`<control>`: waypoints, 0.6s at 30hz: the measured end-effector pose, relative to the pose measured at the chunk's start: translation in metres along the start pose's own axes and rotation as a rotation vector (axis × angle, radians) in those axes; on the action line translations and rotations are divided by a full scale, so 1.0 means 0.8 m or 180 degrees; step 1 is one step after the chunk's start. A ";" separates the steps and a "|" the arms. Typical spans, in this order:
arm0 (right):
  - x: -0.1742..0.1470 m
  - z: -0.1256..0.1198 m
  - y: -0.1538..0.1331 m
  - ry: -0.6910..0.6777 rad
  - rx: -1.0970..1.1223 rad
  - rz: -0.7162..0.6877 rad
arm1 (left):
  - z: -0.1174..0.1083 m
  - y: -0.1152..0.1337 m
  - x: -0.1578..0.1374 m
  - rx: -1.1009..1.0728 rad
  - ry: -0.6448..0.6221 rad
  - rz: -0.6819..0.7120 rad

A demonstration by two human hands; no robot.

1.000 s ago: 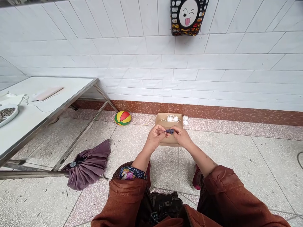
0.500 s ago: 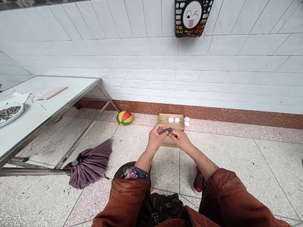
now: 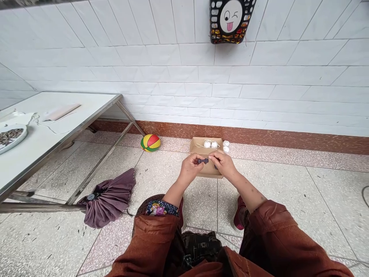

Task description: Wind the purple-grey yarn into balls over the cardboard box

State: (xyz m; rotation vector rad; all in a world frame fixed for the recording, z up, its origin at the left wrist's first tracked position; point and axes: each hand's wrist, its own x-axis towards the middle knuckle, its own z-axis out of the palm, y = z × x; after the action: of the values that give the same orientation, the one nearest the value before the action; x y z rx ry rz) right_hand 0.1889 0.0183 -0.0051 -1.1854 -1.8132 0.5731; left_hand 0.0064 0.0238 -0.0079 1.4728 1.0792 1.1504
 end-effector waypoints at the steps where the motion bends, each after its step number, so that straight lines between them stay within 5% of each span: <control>1: 0.001 -0.001 0.002 0.0038 -0.0005 0.0063 | 0.001 0.004 -0.001 -0.0156 -0.0106 -0.0099; 8: -0.003 0.017 0.017 -0.0151 0.0096 0.0265 | 0.003 0.020 -0.004 -0.0920 -0.0587 -0.0351; 14: -0.013 0.036 0.016 -0.0423 0.0102 0.0242 | 0.001 0.013 0.004 -0.0983 -0.0047 -0.0345; 18: -0.013 0.031 0.003 -0.0537 0.0223 -0.0043 | -0.005 0.006 0.009 -0.0418 0.0369 -0.0191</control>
State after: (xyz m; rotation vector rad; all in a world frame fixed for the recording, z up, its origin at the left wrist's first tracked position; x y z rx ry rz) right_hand 0.1708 0.0121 -0.0240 -1.1047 -1.9242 0.7419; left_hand 0.0045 0.0305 -0.0019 1.2771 1.0976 1.2527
